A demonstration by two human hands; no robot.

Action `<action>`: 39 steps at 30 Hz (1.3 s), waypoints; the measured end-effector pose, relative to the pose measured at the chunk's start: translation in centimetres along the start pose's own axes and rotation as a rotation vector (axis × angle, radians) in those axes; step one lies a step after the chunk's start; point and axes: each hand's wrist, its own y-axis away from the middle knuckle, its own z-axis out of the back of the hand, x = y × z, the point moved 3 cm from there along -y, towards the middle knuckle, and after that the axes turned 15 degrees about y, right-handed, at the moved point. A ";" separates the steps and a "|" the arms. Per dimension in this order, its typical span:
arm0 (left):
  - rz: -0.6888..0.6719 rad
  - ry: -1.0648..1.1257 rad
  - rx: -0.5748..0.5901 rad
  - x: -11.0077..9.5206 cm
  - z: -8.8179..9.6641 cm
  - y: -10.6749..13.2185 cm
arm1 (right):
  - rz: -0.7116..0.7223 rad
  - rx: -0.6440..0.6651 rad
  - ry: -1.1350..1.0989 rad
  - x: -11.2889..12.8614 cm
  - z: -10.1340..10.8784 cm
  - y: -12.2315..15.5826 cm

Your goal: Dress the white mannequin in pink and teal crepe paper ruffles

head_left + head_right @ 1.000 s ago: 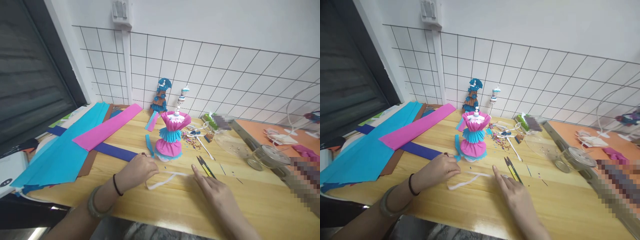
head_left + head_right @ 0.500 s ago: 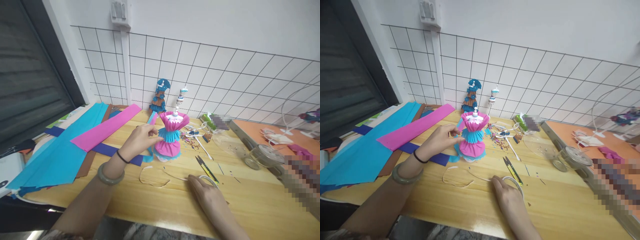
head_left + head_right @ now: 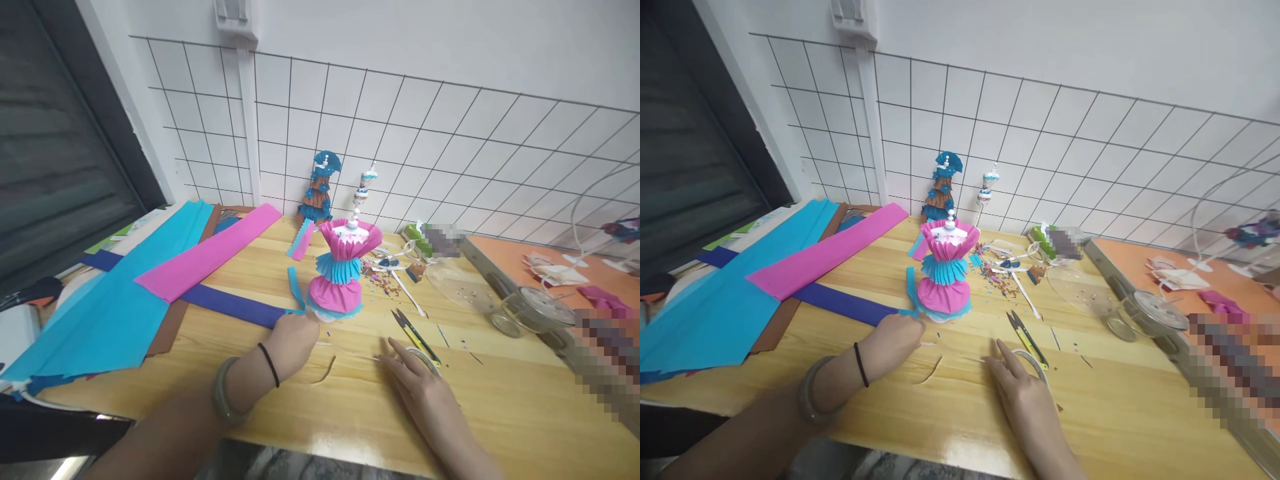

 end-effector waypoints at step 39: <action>-0.460 0.534 -0.817 0.6 8.5 -1.3 | -0.353 -0.355 -0.469 2.9 8.3 -14.0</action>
